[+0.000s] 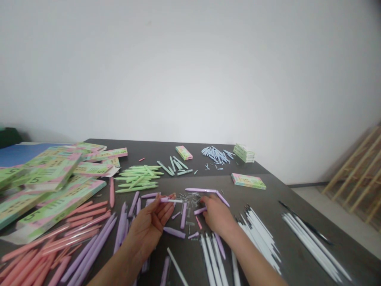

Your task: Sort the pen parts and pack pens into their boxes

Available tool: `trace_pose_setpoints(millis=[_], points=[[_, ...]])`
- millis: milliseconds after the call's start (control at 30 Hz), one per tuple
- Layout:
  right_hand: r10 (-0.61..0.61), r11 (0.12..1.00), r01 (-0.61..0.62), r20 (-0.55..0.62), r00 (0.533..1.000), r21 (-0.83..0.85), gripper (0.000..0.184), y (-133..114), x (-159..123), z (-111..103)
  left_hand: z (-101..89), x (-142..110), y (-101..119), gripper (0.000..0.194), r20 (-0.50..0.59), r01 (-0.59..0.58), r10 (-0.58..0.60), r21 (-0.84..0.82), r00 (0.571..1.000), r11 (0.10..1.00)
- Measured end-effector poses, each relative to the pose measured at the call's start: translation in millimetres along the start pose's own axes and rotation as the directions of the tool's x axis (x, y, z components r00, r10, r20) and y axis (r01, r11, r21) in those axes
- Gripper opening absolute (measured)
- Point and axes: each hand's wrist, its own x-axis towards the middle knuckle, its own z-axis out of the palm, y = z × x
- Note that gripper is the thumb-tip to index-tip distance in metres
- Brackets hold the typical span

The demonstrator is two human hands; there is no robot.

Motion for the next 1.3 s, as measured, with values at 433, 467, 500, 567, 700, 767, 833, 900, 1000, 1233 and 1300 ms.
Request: trace_pose_setpoints(millis=[433, 467, 500, 567, 700, 767, 833, 900, 1000, 1233, 1300], points=[[-0.057, 0.998, 0.057, -0.041, 0.998, 0.0, 0.039, 3.9, 2.5, -9.0, -2.4, 4.4, 0.9, 0.014, -0.003, 0.002, -0.002, -0.009, 1.0, 1.0], [-0.061, 0.998, 0.061, -0.04, 0.997, 0.005, 0.04, 5.0, 2.8, -9.3, -2.2, 4.5, 1.1, 0.014, -0.003, 0.004, -0.004, -0.009, 1.0, 1.0], [-0.064, 0.998, 0.065, -0.039, 0.997, 0.01, 0.041, 6.3, 3.1, -9.8, -1.9, 4.5, 1.3, 0.014, -0.002, 0.005, -0.005, -0.007, 1.0, 1.0], [-0.065, 0.998, 0.066, -0.046, 0.997, 0.016, 0.042, 9.3, 4.2, -11.9, -1.6, 4.6, 1.7, 0.014, -0.001, 0.006, -0.006, -0.001, 1.0, 1.0], [-0.061, 0.998, 0.064, -0.099, 0.993, 0.023, 0.037, 14.8, 8.2, -20.8, -1.4, 4.1, 3.1, 0.015, -0.005, -0.002, 0.002, 0.0, 1.0, 1.0], [-0.068, 0.997, 0.072, -0.12, 0.99, 0.027, 0.034, 15.6, 9.7, -24.6, -1.5, 3.9, 3.6, 0.016, -0.004, -0.006, 0.006, 0.0, 1.0, 1.0], [-0.092, 0.995, 0.097, -0.123, 0.988, 0.03, 0.032, 14.2, 10.0, -24.9, -1.8, 3.9, 3.4, 0.017, -0.005, -0.006, 0.006, 0.004, 1.0, 1.0], [-0.131, 0.99, 0.135, -0.105, 0.986, 0.031, 0.03, 10.9, 9.3, -20.8, -2.0, 4.0, 2.7, 0.018, -0.005, -0.003, 0.003, 0.012, 1.0, 1.0], [-0.175, 0.984, 0.177, -0.068, 0.982, 0.031, 0.027, 5.8, 8.9, -9.0, -2.0, 4.3, 1.9, 0.019, -0.004, 0.0, 0.0, 0.02, 1.0, 1.0], [-0.202, 0.975, 0.208, -0.08, 0.976, 0.079, 0.012, 0.2, 11.7, -0.9, -2.4, 6.0, 2.7, 0.016, -0.01, 0.001, -0.001, 0.012, 1.0, 1.0], [-0.213, 0.967, 0.225, -0.104, 0.972, 0.118, 0.015, -5.0, 6.9, -10.2, -3.2, 6.3, 2.9, 0.016, -0.012, -0.001, 0.001, 0.008, 1.0, 1.0]])
